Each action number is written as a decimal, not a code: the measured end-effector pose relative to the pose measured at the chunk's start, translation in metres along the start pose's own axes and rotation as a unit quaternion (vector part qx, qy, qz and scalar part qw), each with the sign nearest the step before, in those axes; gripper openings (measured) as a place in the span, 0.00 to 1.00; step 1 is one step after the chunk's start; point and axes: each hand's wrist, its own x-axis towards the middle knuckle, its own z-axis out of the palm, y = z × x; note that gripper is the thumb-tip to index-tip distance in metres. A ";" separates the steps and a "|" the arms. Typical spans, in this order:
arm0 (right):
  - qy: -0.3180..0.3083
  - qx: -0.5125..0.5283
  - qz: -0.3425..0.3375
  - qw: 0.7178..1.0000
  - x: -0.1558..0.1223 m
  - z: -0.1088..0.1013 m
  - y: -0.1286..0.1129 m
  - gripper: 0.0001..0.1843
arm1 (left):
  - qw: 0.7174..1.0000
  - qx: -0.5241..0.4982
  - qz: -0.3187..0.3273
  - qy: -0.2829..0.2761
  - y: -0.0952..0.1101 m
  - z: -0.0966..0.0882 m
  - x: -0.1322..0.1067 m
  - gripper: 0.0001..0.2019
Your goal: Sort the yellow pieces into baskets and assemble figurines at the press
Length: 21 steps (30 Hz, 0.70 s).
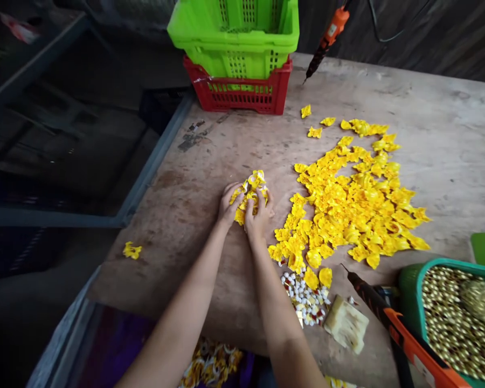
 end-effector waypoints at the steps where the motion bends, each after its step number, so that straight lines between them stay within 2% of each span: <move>1: 0.013 0.050 0.003 0.999 0.001 0.000 0.001 0.26 | 0.999 -0.045 -0.005 0.011 0.004 0.006 -0.007 0.24; 5: 0.055 0.212 0.056 0.974 0.000 -0.003 0.005 0.29 | 0.984 -0.165 -0.065 0.024 0.025 0.021 -0.031 0.26; 8: 0.032 0.271 0.074 0.959 -0.006 -0.010 0.003 0.28 | 0.976 -0.196 -0.076 0.062 0.040 0.021 -0.046 0.25; 11: -0.003 0.306 0.075 0.949 -0.027 -0.022 -0.010 0.28 | 0.972 -0.205 -0.073 0.090 0.058 0.007 -0.069 0.26; 13: -0.022 0.318 0.071 0.945 -0.056 -0.031 -0.025 0.28 | 0.973 -0.193 -0.067 0.109 0.071 -0.012 -0.097 0.28; 15: -0.049 0.322 0.068 0.943 -0.099 -0.042 -0.042 0.26 | 0.973 -0.162 -0.075 0.145 0.085 -0.039 -0.141 0.28; 17: -0.101 0.328 0.078 0.936 -0.155 -0.053 -0.059 0.25 | 0.966 -0.126 -0.103 0.202 0.097 -0.070 -0.198 0.27; 19: -0.173 0.335 0.092 0.922 -0.219 -0.059 -0.072 0.24 | 0.947 -0.098 -0.137 0.272 0.102 -0.104 -0.264 0.26; 21: -0.245 0.336 0.099 0.904 -0.281 -0.060 -0.078 0.23 | 0.921 -0.073 -0.175 0.340 0.097 -0.134 -0.327 0.26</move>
